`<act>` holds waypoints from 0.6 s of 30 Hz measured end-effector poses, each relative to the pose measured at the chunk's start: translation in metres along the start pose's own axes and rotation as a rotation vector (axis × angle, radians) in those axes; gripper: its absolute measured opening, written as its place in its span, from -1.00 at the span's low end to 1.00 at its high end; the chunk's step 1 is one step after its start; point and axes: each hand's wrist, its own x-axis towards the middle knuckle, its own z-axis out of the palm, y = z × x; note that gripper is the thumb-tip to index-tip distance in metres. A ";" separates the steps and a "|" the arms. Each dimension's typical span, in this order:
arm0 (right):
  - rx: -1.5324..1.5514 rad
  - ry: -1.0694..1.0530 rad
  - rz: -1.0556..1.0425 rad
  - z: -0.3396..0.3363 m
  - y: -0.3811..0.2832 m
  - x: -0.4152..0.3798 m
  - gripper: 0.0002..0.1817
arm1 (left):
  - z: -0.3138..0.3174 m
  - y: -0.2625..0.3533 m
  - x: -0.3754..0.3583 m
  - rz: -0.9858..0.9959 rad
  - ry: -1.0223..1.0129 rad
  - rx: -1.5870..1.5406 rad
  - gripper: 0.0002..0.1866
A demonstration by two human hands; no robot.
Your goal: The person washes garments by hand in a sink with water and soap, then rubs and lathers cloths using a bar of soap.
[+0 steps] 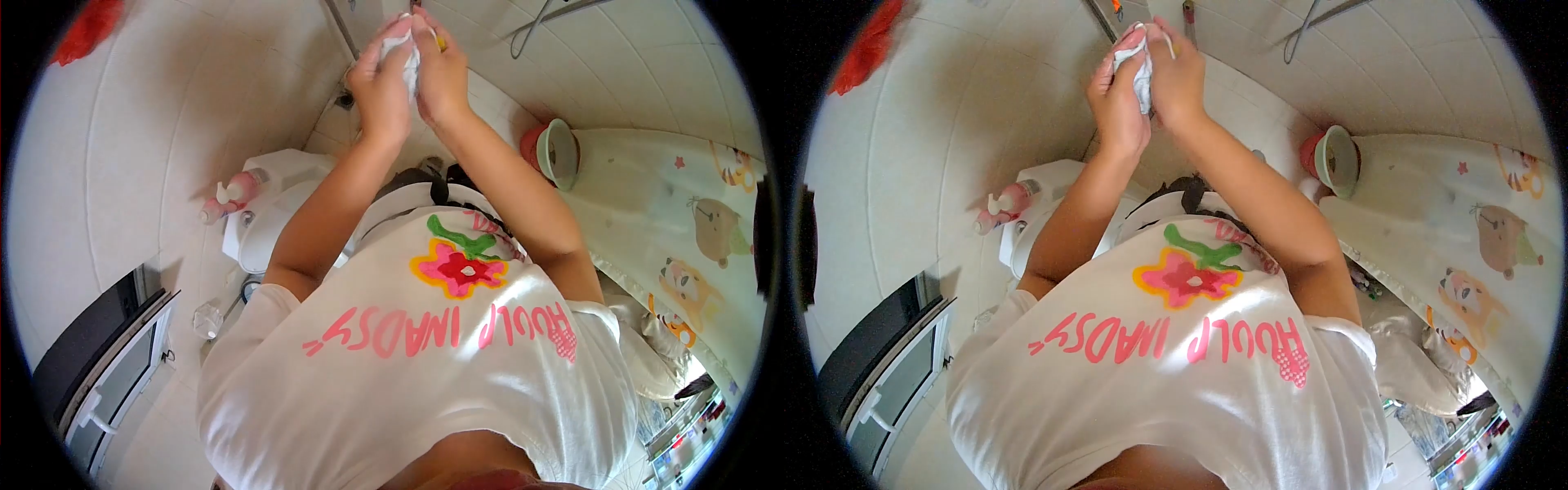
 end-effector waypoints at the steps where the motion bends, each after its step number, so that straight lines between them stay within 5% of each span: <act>1: -0.063 0.020 -0.045 0.001 -0.007 0.003 -0.59 | 0.001 0.000 -0.003 -0.009 -0.009 -0.014 -0.70; 3: -0.267 0.097 -0.227 0.005 -0.012 0.006 -0.66 | 0.003 -0.001 -0.004 -0.074 -0.005 -0.068 -0.68; 6: -0.360 -0.107 -0.602 0.002 0.010 -0.011 -0.71 | -0.006 -0.004 0.002 -0.235 0.109 -0.174 -0.66; 11: -0.521 -0.296 -0.783 -0.001 0.010 -0.006 -0.76 | -0.015 -0.003 0.002 -0.154 -0.039 -0.382 -0.68; 14: -0.279 -0.147 -0.078 0.000 -0.010 0.007 -0.76 | -0.009 0.002 -0.012 -0.301 0.049 -0.233 -0.55; 15: -0.158 -0.136 -0.066 -0.003 0.006 0.010 -0.75 | -0.008 -0.003 -0.012 -0.262 0.022 -0.226 -0.57; 18: -0.417 -0.314 -0.691 -0.003 0.008 -0.022 -0.71 | -0.002 0.000 -0.001 -0.092 0.026 -0.415 -0.60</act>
